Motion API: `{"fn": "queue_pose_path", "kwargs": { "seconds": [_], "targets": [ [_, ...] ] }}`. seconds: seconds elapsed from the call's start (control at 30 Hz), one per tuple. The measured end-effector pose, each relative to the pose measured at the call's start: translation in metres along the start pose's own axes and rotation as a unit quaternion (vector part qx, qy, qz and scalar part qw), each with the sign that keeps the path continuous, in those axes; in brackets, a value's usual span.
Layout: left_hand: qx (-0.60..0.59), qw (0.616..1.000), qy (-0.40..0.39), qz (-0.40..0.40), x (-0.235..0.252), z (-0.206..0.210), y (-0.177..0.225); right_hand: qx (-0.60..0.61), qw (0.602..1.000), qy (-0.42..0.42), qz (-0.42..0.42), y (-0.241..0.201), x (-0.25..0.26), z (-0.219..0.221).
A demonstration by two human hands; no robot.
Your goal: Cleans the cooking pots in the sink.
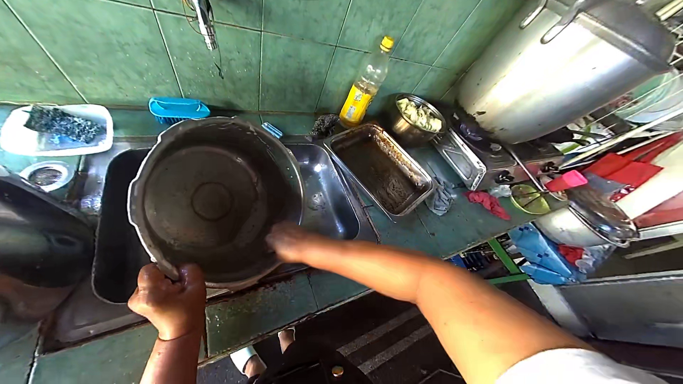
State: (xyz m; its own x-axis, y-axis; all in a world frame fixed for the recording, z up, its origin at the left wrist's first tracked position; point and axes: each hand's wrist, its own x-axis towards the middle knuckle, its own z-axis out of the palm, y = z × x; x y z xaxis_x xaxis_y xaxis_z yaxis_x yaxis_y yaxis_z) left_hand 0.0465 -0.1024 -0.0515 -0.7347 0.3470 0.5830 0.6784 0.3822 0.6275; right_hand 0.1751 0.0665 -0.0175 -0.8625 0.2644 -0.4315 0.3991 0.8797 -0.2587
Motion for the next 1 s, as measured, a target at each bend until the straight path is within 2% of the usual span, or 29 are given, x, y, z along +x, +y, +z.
{"fn": "queue_pose_path", "kwargs": {
  "seconds": [0.07,0.1,0.2,0.27,0.33,0.4,0.43,0.47,0.53,0.6,0.63,0.7,0.73,0.8,0.87,0.93,1.0],
  "targets": [
    [-0.003,1.0,0.004,0.004,0.0,0.003,0.002,-0.017,0.999,-0.011,0.033,0.002,0.0,-0.001],
    [-0.006,1.0,0.006,0.005,-0.001,0.004,0.002,0.037,0.998,-0.004,0.042,-0.015,0.002,0.002],
    [-0.009,1.0,0.013,-0.002,-0.002,0.004,-0.001,0.244,0.965,0.087,-0.03,-0.07,0.019,0.007],
    [-0.002,1.0,0.006,-0.007,0.0,0.001,-0.003,0.268,0.956,0.089,-0.082,-0.072,0.02,0.007],
    [0.002,1.0,-0.002,-0.008,0.005,0.0,-0.005,0.173,0.978,0.051,-0.106,-0.043,0.005,0.003],
    [0.003,1.0,-0.015,0.002,0.009,-0.002,-0.006,0.02,0.998,-0.005,-0.066,-0.003,-0.009,-0.014],
    [0.001,1.0,-0.021,0.014,0.012,-0.002,-0.006,-0.061,0.997,0.007,-0.048,0.018,-0.009,-0.025],
    [-0.001,0.999,-0.027,0.027,0.014,-0.002,-0.007,-0.144,0.987,0.055,-0.044,0.04,-0.002,-0.035],
    [-0.007,0.998,-0.044,0.044,0.019,-0.003,-0.007,-0.271,0.959,0.085,-0.024,0.06,0.02,-0.07],
    [-0.012,0.998,-0.052,0.045,0.022,-0.003,-0.007,-0.307,0.944,0.116,0.009,0.06,0.04,-0.092],
    [-0.011,0.998,-0.05,0.044,0.022,-0.003,-0.006,-0.271,0.951,0.142,0.039,0.057,0.043,-0.088],
    [-0.013,0.998,-0.042,0.04,0.021,-0.002,-0.003,-0.099,0.976,0.149,0.124,0.043,0.033,-0.054],
    [-0.017,0.998,-0.037,0.038,0.021,0.0,-0.001,-0.041,0.981,0.122,0.146,0.032,0.028,-0.032],
    [-0.025,0.998,-0.034,0.038,0.021,0.005,0.002,0.028,0.988,0.01,0.149,-0.001,0.028,0.003],
    [-0.027,0.998,-0.033,0.047,0.024,0.008,0.005,0.128,0.983,-0.026,0.127,-0.043,0.048,0.014],
    [-0.031,0.997,-0.033,0.055,0.027,0.01,0.006,0.289,0.951,0.067,0.091,-0.079,0.06,0.006],
    [-0.032,0.997,-0.042,0.06,0.031,0.008,0.002,0.388,0.907,0.16,0.023,-0.085,0.062,0.01]
  ]
}}
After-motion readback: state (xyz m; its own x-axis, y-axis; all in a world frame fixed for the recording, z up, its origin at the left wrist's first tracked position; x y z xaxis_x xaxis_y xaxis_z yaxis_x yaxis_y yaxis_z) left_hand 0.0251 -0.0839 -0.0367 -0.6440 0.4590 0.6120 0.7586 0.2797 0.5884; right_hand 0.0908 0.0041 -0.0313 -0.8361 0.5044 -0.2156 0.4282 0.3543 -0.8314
